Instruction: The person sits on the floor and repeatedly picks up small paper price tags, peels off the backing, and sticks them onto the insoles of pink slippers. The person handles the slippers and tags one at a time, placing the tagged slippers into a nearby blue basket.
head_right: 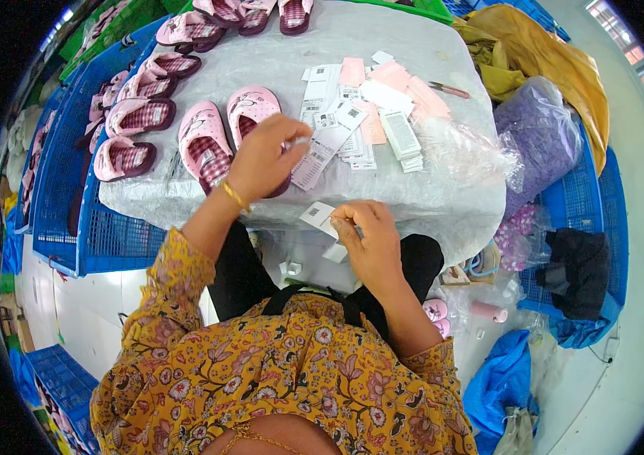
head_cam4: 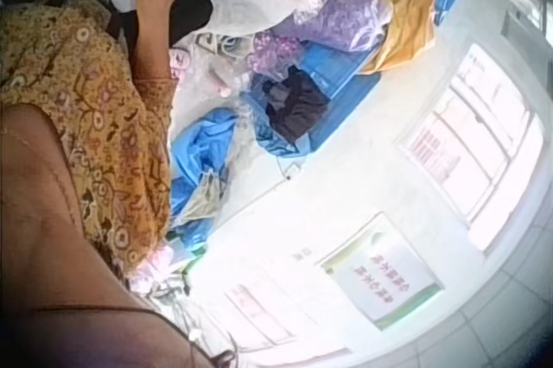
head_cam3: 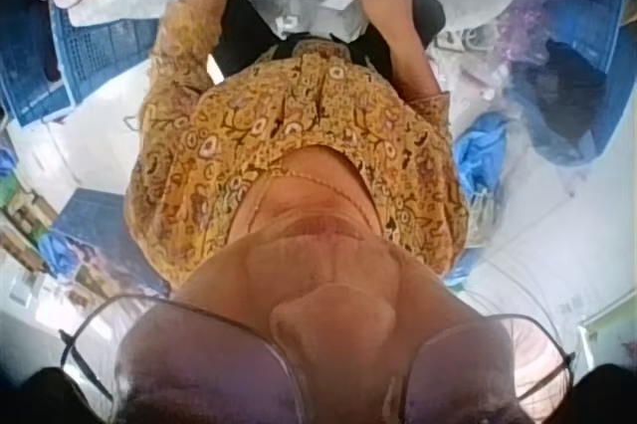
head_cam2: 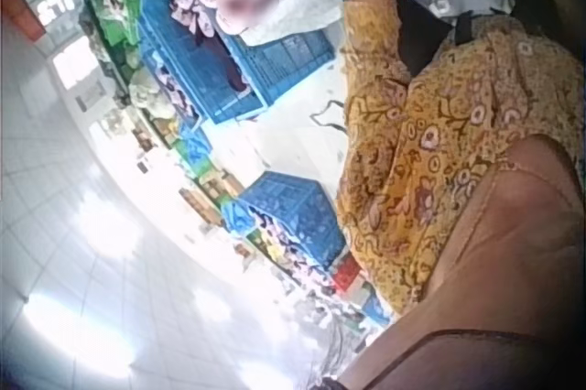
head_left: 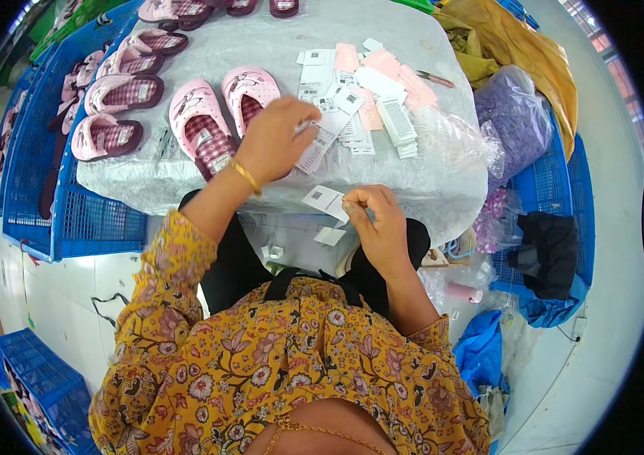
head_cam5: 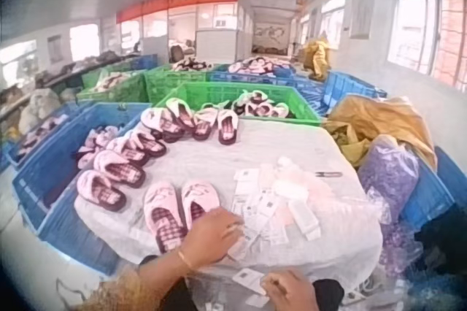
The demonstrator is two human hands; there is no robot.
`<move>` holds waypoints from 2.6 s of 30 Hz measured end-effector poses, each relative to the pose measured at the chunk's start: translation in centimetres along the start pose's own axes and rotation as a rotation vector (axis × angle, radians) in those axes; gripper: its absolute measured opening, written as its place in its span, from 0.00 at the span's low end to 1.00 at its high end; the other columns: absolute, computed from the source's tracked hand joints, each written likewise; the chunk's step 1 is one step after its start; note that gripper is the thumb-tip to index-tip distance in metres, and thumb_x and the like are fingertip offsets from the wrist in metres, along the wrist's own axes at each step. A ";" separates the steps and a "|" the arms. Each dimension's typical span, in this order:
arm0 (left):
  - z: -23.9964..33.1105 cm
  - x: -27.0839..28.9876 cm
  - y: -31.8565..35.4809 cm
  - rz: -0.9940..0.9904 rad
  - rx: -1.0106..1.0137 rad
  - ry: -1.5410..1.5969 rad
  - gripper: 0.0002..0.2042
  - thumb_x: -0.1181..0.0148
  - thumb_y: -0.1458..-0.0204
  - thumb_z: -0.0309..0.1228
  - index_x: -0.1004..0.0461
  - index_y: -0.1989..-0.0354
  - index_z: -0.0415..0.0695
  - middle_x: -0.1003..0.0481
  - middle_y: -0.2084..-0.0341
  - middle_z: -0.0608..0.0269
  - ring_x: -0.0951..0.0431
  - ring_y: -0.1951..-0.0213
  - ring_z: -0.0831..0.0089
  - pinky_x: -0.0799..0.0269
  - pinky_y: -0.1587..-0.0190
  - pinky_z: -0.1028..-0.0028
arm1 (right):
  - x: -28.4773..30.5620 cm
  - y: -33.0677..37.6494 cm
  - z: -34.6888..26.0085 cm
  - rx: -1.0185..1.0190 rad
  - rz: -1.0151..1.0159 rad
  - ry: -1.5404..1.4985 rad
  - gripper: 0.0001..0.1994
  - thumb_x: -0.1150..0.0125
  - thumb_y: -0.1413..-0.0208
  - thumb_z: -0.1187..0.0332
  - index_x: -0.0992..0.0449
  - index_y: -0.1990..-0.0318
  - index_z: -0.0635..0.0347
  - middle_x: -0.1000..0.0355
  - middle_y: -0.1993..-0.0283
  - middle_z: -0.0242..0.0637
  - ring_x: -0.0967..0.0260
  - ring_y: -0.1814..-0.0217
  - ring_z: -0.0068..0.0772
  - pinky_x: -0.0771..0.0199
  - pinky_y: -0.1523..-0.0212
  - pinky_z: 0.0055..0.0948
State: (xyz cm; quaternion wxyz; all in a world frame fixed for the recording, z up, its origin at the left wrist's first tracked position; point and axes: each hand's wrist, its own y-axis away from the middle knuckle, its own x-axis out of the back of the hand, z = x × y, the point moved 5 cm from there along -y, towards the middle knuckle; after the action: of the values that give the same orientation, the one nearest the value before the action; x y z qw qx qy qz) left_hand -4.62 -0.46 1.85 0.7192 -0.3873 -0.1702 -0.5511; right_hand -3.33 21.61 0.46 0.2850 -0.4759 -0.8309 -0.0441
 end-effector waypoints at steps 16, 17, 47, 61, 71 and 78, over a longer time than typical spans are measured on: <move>-3.8 -4.3 -10.1 -0.335 0.051 -0.409 0.21 0.36 0.54 0.40 0.23 0.50 0.48 0.27 0.52 0.52 0.30 0.46 0.56 0.34 0.42 0.64 | 1.6 0.9 2.9 0.004 0.078 -0.051 0.05 0.36 0.46 0.70 0.23 0.63 0.57 0.27 0.66 0.36 0.32 0.64 0.38 0.31 0.62 0.34; -2.6 -5.0 -10.5 -0.288 -0.054 -0.347 0.21 0.36 0.53 0.39 0.23 0.49 0.48 0.27 0.52 0.52 0.31 0.46 0.56 0.35 0.42 0.64 | 1.7 1.0 3.0 -0.001 0.081 -0.052 0.05 0.36 0.46 0.71 0.24 0.63 0.57 0.27 0.66 0.36 0.32 0.64 0.38 0.31 0.63 0.34; 2.2 -6.5 -10.1 -0.094 -0.708 -0.599 0.18 0.43 0.53 0.23 0.24 0.51 0.49 0.25 0.70 0.65 0.23 0.64 0.66 0.25 0.63 0.69 | 4.2 2.5 4.8 -0.065 0.155 -0.198 0.05 0.36 0.46 0.74 0.24 0.62 0.61 0.26 0.66 0.38 0.28 0.65 0.32 0.29 0.62 0.29; 7.5 -5.1 -0.4 -0.053 -0.554 -0.013 0.25 0.42 0.52 0.20 0.29 0.42 0.41 0.25 0.63 0.60 0.24 0.63 0.64 0.25 0.60 0.71 | 3.5 -1.1 4.8 -0.140 0.222 -0.490 0.06 0.39 0.41 0.72 0.26 0.59 0.64 0.26 0.65 0.29 0.34 0.64 0.17 0.31 0.60 0.21; 4.6 -7.9 3.7 -0.160 0.422 0.872 0.08 0.37 0.44 0.31 0.25 0.67 0.40 0.27 0.76 0.73 0.32 0.73 0.85 0.35 0.69 0.82 | 2.8 0.0 2.7 -0.065 0.254 -0.269 0.06 0.41 0.39 0.72 0.27 0.59 0.65 0.26 0.65 0.33 0.31 0.64 0.21 0.29 0.58 0.24; 1.5 -6.5 0.0 0.002 0.315 0.389 0.17 0.35 0.47 0.41 0.27 0.76 0.40 0.31 0.84 0.67 0.36 0.79 0.80 0.39 0.76 0.75 | 2.6 -1.9 4.1 -0.030 0.354 -0.260 0.08 0.39 0.40 0.70 0.26 0.58 0.65 0.26 0.66 0.33 0.31 0.65 0.23 0.29 0.58 0.25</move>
State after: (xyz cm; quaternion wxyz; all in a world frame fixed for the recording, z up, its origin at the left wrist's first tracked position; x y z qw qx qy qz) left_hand -6.49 4.92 -1.56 0.7906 -0.1573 -0.1120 -0.5811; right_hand -7.60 23.96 -1.27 0.1717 -0.6204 -0.7632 0.0560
